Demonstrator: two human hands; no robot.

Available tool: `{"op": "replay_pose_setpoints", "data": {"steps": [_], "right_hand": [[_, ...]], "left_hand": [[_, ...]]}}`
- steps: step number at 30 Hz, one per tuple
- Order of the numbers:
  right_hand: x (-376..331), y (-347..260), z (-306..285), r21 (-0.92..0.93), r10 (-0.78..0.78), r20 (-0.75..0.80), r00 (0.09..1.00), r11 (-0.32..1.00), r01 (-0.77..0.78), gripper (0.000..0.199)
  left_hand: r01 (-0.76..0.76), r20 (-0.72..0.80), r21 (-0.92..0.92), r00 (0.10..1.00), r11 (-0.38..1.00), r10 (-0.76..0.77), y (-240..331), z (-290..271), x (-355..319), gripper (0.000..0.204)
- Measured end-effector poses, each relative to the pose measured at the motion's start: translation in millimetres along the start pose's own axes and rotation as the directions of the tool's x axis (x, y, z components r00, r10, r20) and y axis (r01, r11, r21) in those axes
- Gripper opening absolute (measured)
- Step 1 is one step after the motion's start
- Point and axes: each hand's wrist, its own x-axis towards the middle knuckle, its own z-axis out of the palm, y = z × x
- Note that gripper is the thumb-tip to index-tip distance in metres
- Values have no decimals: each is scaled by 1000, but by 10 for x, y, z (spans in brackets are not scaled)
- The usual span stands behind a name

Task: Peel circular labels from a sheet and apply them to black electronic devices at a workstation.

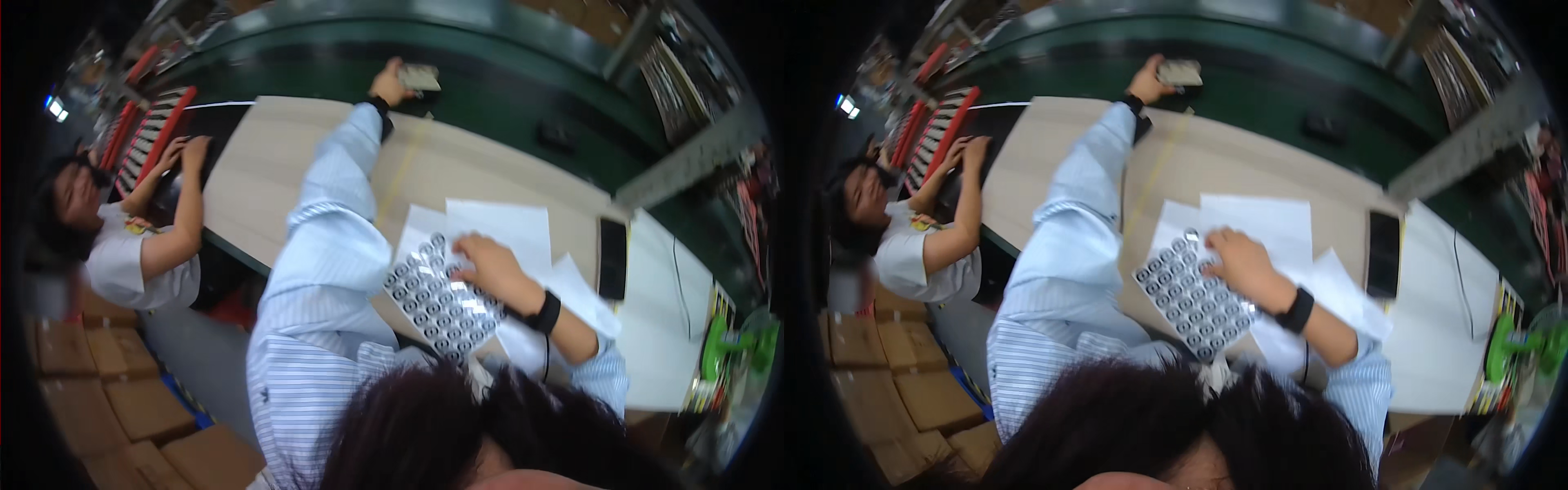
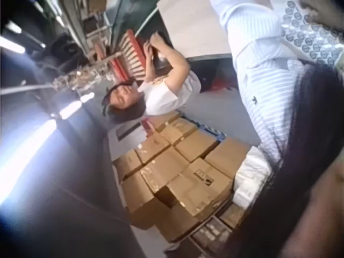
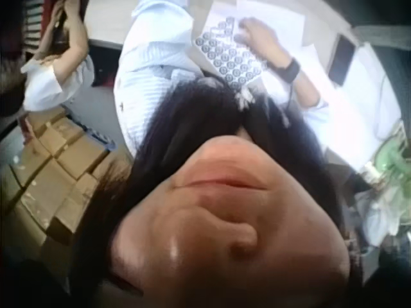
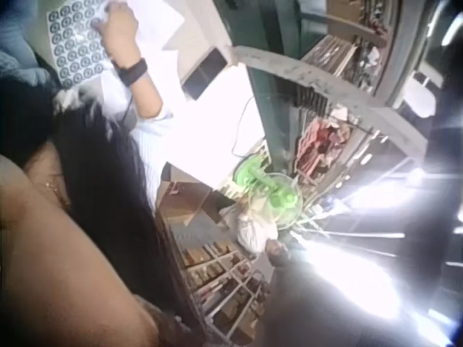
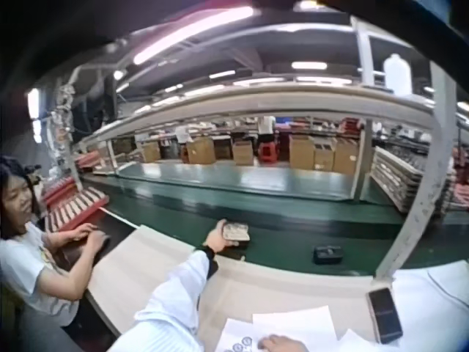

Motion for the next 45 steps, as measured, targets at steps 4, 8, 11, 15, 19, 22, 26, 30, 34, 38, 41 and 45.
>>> {"op": "replay_pose_setpoints", "data": {"steps": [4,8,11,15,19,22,26,30,34,38,41,45], "right_hand": [[17,-79,-3,-91,-69,30,997,993,71,30],[72,-100,6,-98,-92,23,995,991,94,24],[99,-79,25,-21,-30,48,998,999,31,22],[120,-56,20,-15,-48,60,997,999,49,21],[169,-90,-33,-2,-10,118,993,1000,10,21],[210,-110,-82,93,126,229,965,984,-151,18],[257,-96,-106,147,140,258,956,972,-182,15],[277,-54,-113,154,170,302,938,962,-224,14],[293,-9,-146,202,179,364,914,943,-265,15],[287,33,-220,253,134,393,910,935,-247,14],[286,74,-249,293,131,407,904,919,-265,13],[299,156,-221,325,77,418,905,918,-228,13]], "left_hand": [[106,130,315,980,943,-154,103,-228,-177,94],[-30,-6,247,999,969,33,546,-538,-545,83],[-133,70,225,990,965,120,785,-758,-827,69],[-213,250,66,949,975,191,924,-961,-1046,47],[-237,280,33,935,971,219,963,-1056,-1116,29],[-207,323,36,928,978,184,998,-1013,-1155,25],[-212,377,27,907,977,186,1092,-905,-1157,24],[-262,422,-29,872,965,249,1208,-789,-1139,24],[-282,442,-37,856,959,269,1276,-631,-1118,24],[-332,464,-93,820,939,336,1321,-445,-1054,24],[-413,457,-72,795,908,398,1376,-294,-978,22],[-385,415,38,846,922,336,1491,-70,-879,28]]}}
